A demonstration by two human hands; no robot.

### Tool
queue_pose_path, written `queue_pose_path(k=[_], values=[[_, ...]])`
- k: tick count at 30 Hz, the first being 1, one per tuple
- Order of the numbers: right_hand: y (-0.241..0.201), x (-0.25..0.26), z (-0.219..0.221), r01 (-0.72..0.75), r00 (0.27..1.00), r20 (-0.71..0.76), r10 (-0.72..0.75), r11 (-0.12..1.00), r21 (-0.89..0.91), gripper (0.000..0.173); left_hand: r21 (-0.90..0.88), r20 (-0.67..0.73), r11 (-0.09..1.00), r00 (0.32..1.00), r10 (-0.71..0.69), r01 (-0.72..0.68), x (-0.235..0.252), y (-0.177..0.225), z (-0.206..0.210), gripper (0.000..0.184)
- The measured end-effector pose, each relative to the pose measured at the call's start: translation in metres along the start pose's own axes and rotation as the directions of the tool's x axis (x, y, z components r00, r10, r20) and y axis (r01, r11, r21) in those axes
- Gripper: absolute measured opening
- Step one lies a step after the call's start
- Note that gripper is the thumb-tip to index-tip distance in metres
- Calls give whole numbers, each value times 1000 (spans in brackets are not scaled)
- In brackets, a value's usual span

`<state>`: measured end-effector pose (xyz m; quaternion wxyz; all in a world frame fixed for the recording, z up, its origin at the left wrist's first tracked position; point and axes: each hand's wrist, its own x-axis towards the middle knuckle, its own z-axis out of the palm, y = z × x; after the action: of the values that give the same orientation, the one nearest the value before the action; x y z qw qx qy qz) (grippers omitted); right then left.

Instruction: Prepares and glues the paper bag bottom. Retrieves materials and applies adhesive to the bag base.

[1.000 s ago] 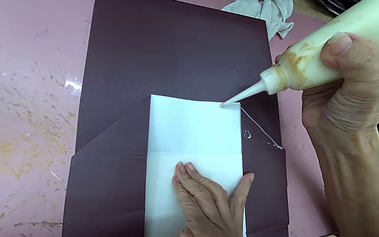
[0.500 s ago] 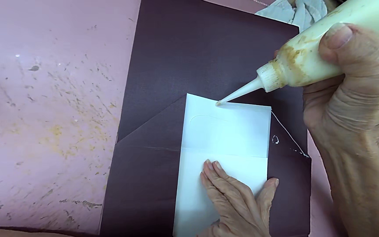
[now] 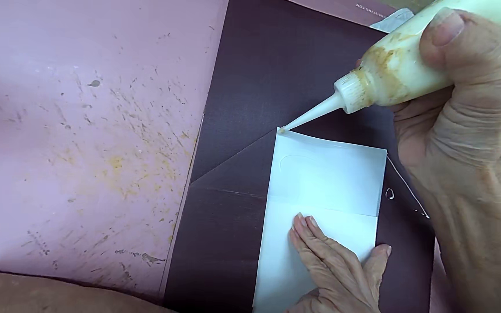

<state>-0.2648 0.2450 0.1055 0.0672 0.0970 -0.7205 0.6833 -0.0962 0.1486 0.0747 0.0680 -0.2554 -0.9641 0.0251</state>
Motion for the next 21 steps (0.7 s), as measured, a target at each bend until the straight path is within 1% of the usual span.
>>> queue_pose_path(k=[1, 3, 4, 5, 6, 8, 9, 11, 12, 13, 15, 17, 20, 21], values=[[1, 5, 1, -6, 1000, -20, 6, 1000, 23, 17, 3, 0, 1000, 1000, -9, 9, 0, 0, 0, 47], [1, 16, 5, -12, 994, -104, 20, 997, 79, 13, 17, 11, 999, 999, -34, 34, -1, 2, 0, 50], [-2, 12, 4, -46, 994, -94, 54, 995, 88, 9, 26, 21, 999, 999, -40, 39, -1, 3, 0, 52], [-7, 4, 0, -95, 994, -46, 99, 992, 81, 6, 36, 19, 998, 999, -49, 48, -2, 4, 0, 57], [-9, -1, -2, -118, 992, -21, 121, 990, 82, 5, 39, -1, 996, 996, -85, 85, -2, 7, 3, 62], [-10, -5, -2, -131, 991, -1, 131, 988, 85, 8, 31, -17, 996, 996, -86, 86, -2, 7, 4, 60], [-10, -5, -1, -130, 991, -4, 130, 988, 78, 8, 28, -16, 996, 996, -87, 87, -1, 6, 3, 56], [-9, -4, 1, -128, 992, -3, 128, 990, 56, 9, 15, 22, 999, 999, -41, 41, 0, 3, -1, 50], [-8, -4, 1, -125, 992, 7, 124, 991, 54, 10, 14, 12, 1000, 1000, -26, 26, -1, 3, 1, 51], [-7, -4, 2, -123, 992, 13, 123, 991, 46, 11, 8, -19, 999, 999, -41, 41, -3, 4, 6, 56], [-6, -3, 4, -124, 992, 13, 124, 991, 42, 12, -21, -80, 997, 994, -71, 70, -5, 7, 12, 54], [-4, -2, 6, -122, 992, 25, 121, 991, 46, 13, -29, -105, 994, 989, -109, 107, -5, 10, 17, 57], [-1, 1, 11, -101, 994, 42, 101, 995, 18, 13, -41, -70, 995, 993, -95, 92, -3, 9, 11, 50], [0, 0, 13, -101, 994, 51, 100, 995, 18, 15, -55, -5, 997, 998, -58, 58, -2, 5, 4, 47]])
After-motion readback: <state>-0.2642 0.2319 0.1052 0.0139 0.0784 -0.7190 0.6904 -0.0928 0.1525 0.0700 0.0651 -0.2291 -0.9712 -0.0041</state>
